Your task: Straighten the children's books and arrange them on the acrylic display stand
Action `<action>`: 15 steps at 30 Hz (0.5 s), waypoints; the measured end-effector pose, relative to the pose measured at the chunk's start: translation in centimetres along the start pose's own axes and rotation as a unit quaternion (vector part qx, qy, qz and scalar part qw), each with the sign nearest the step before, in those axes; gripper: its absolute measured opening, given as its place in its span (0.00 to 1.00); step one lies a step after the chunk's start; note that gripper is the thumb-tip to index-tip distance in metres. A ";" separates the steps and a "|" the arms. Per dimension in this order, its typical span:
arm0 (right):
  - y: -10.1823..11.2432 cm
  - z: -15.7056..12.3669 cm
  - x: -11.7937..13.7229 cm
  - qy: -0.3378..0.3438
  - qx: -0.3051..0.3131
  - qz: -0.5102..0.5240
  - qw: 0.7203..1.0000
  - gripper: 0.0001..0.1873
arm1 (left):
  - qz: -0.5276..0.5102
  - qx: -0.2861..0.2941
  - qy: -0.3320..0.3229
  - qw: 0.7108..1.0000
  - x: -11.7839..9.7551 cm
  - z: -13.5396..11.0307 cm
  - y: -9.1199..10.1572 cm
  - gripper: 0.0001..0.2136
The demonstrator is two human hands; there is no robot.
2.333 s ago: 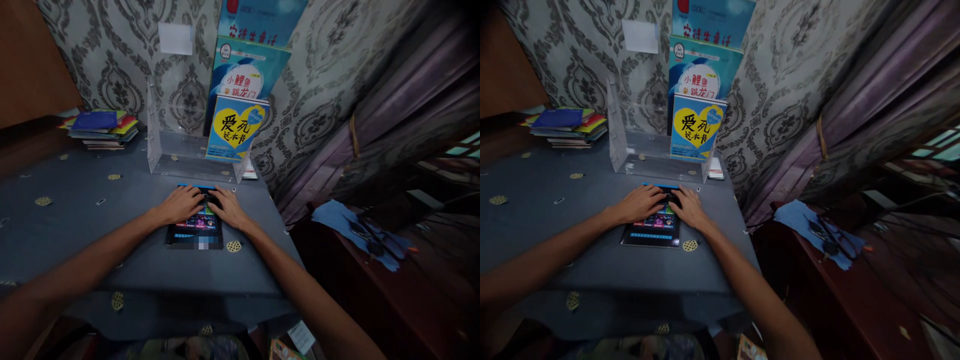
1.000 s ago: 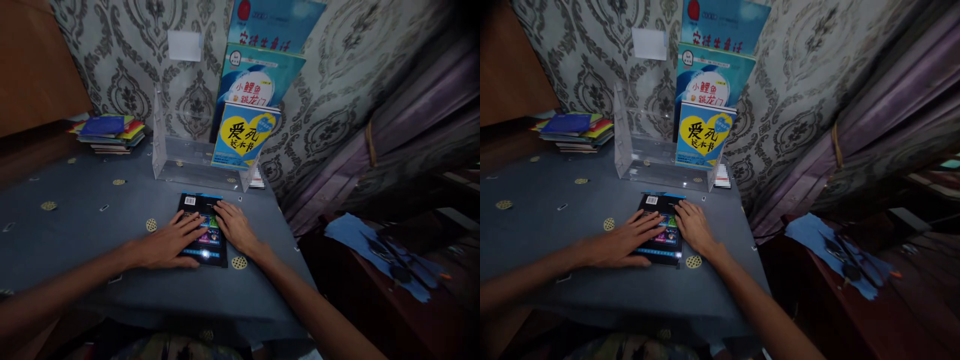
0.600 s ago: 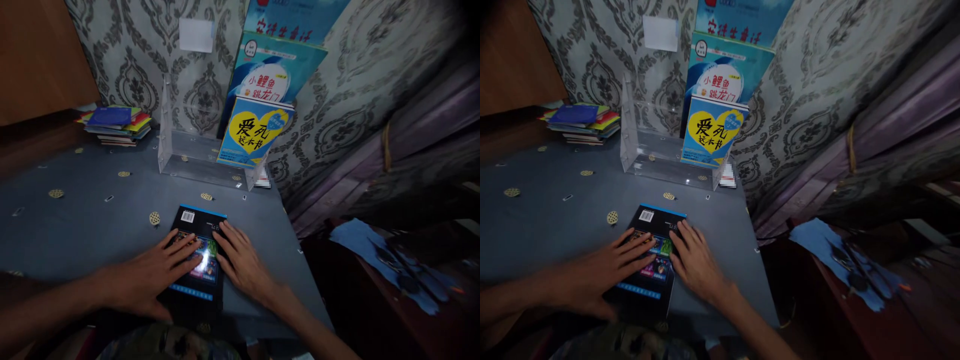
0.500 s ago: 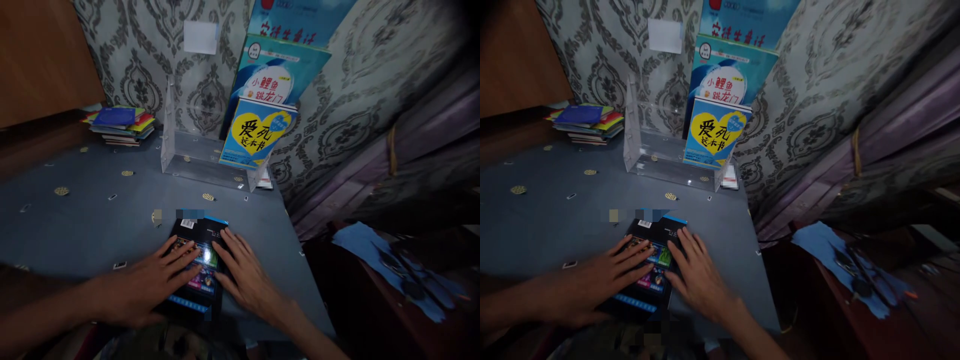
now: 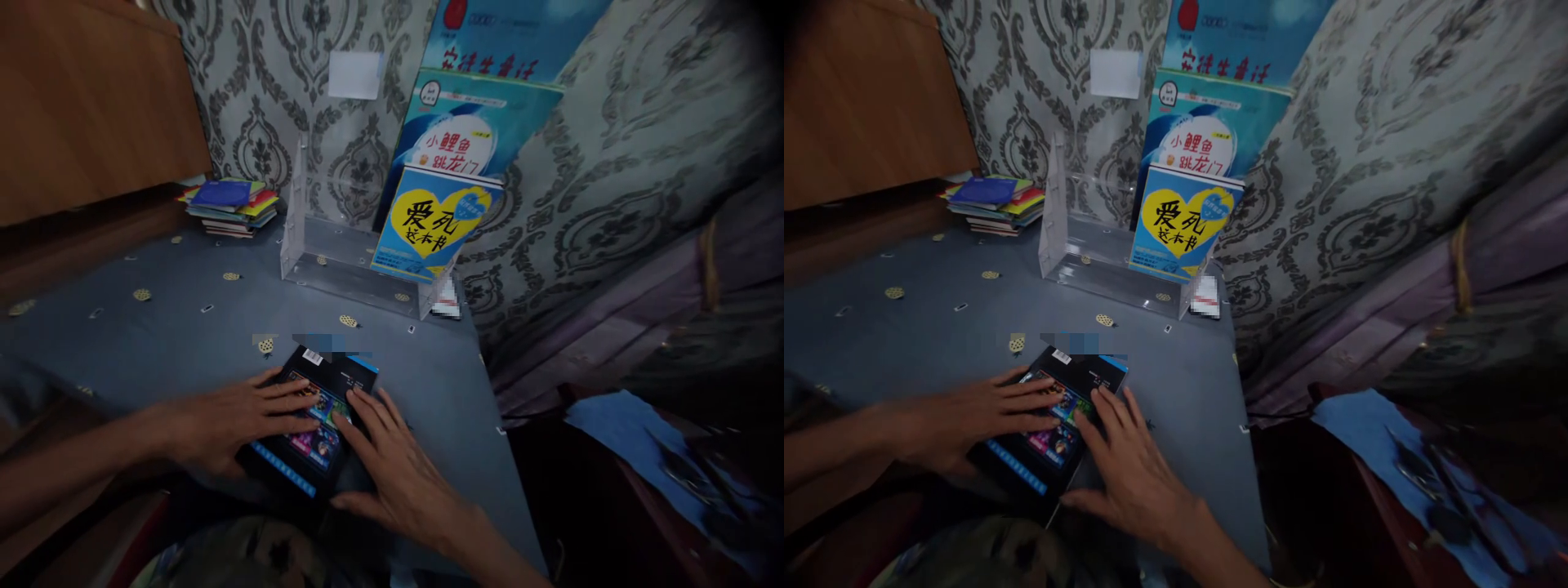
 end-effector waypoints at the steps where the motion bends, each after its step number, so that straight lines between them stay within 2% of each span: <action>1: 0.0 0.1 -0.2 -0.001 0.001 0.003 1.000 0.44 | 0.003 0.008 0.013 1.000 0.4 0.0 0.0 0.51; 5: 0.1 0.9 -1.6 -0.013 0.002 0.012 1.000 0.37 | 0.014 0.026 0.063 0.998 1.9 0.4 0.0 0.56; 8: 0.1 2.1 -2.9 -0.035 0.007 0.018 0.999 0.31 | 0.002 0.036 0.087 0.996 2.8 1.1 0.8 0.54; 11: 0.4 4.0 -4.0 -0.065 0.007 0.023 0.998 0.29 | -0.019 0.036 0.123 0.992 4.5 2.1 2.8 0.43; 15: 1.4 6.4 -4.3 -0.071 -0.035 0.055 0.995 0.22 | 0.002 0.004 0.199 0.980 7.5 4.1 6.2 0.26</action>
Point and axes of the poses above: each hand's wrist, its own z-axis towards the middle knuckle, its own y-axis out of the back of the hand, x = y × z, the point moved 10 cm from there along z, towards the middle knuckle, and after that the axes turned 2 degrees about -x, right-handed, at the moved point
